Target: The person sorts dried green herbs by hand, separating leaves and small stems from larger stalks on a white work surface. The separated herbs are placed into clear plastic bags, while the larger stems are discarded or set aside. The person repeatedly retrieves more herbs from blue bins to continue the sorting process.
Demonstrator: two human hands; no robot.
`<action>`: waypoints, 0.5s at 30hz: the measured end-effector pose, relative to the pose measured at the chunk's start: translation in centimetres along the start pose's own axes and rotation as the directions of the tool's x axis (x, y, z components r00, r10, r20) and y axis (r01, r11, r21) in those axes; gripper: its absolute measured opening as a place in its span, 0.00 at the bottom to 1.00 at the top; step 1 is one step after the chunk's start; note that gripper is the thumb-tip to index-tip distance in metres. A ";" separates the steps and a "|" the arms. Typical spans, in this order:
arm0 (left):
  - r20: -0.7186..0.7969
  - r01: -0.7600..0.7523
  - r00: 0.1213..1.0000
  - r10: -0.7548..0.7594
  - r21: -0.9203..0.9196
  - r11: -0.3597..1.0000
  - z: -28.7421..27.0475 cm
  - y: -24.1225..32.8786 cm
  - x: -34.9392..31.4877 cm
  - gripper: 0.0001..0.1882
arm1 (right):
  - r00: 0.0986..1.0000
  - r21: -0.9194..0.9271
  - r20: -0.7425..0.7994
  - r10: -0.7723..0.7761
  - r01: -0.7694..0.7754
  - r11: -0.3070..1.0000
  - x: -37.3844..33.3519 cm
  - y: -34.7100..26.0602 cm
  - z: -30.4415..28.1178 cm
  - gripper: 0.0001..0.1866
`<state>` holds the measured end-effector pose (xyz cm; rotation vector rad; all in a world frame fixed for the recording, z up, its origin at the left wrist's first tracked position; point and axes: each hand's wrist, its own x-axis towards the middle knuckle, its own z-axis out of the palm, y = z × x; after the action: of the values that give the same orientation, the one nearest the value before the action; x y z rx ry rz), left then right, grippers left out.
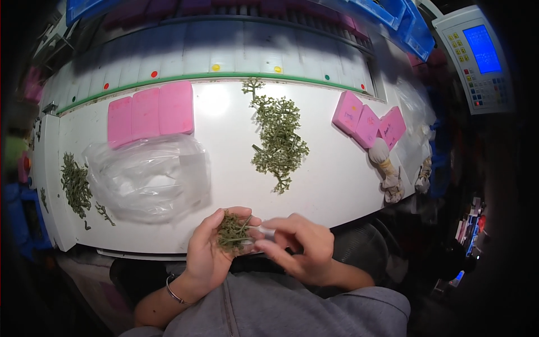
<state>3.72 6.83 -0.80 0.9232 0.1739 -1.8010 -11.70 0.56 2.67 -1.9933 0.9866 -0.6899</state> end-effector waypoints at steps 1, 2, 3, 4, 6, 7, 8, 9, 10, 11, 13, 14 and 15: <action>0.014 0.002 1.000 -0.002 -0.001 1.000 0.1 0.0 0.1 0.22 | 0.998 -0.063 -0.064 0.004 -0.008 0.998 -0.3 0.7 0.2 0.13; 0.027 0.004 1.000 -0.004 -0.003 1.000 0.2 0.0 0.2 0.22 | 0.992 -0.106 -0.121 0.030 -0.042 0.994 -0.2 1.5 0.4 0.13; 0.022 -0.003 1.000 0.003 0.012 1.000 0.2 0.0 0.3 0.22 | 0.983 -0.146 -0.178 0.052 -0.078 0.986 0.1 2.5 0.6 0.13; 0.017 -0.008 1.000 0.008 0.026 1.000 0.2 0.1 0.3 0.22 | 0.976 -0.203 -0.205 0.075 -0.118 0.972 0.3 3.5 1.1 0.14; 0.014 -0.011 1.000 0.011 0.044 0.999 0.3 0.1 0.4 0.22 | 0.964 -0.260 -0.256 0.075 -0.143 0.955 0.4 4.8 1.7 0.13; 0.014 -0.012 1.000 0.012 0.047 0.999 0.3 0.1 0.4 0.22 | 0.958 -0.285 -0.278 0.073 -0.154 0.946 0.5 5.1 1.9 0.13; 0.014 -0.014 1.000 0.013 0.049 0.999 0.3 0.2 0.4 0.22 | 0.956 -0.285 -0.278 0.093 -0.174 0.943 0.4 5.1 1.9 0.12; 0.016 -0.018 1.000 0.017 0.046 0.999 0.2 0.2 0.4 0.22 | 0.965 -0.268 -0.236 0.116 -0.179 0.947 0.2 4.8 1.8 0.13; 0.018 -0.022 1.000 0.021 0.043 0.999 0.1 0.2 0.3 0.22 | 0.972 -0.252 -0.192 0.139 -0.185 0.950 -0.2 4.2 1.6 0.13; 0.020 -0.025 0.999 0.025 0.039 0.999 0.0 0.2 0.3 0.22 | 0.976 -0.235 -0.147 0.161 -0.192 0.953 -0.5 3.5 1.4 0.14; 0.015 -0.040 0.999 0.039 0.040 0.998 0.0 0.2 0.3 0.22 | 0.988 -0.169 -0.066 0.139 -0.148 0.974 -0.5 2.5 0.9 0.12; 0.012 -0.046 0.999 0.046 0.042 0.998 0.0 0.3 0.3 0.22 | 0.992 -0.161 -0.067 0.103 -0.112 0.981 -0.5 2.4 0.7 0.11; 0.010 -0.046 0.999 0.046 0.051 0.998 0.0 0.3 0.3 0.22 | 0.995 -0.153 -0.069 0.067 -0.077 0.985 -0.4 2.4 0.6 0.11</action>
<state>3.93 6.45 -0.88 0.9481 0.1005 -1.7737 -12.43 0.25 0.28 -2.0692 1.1760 -0.6576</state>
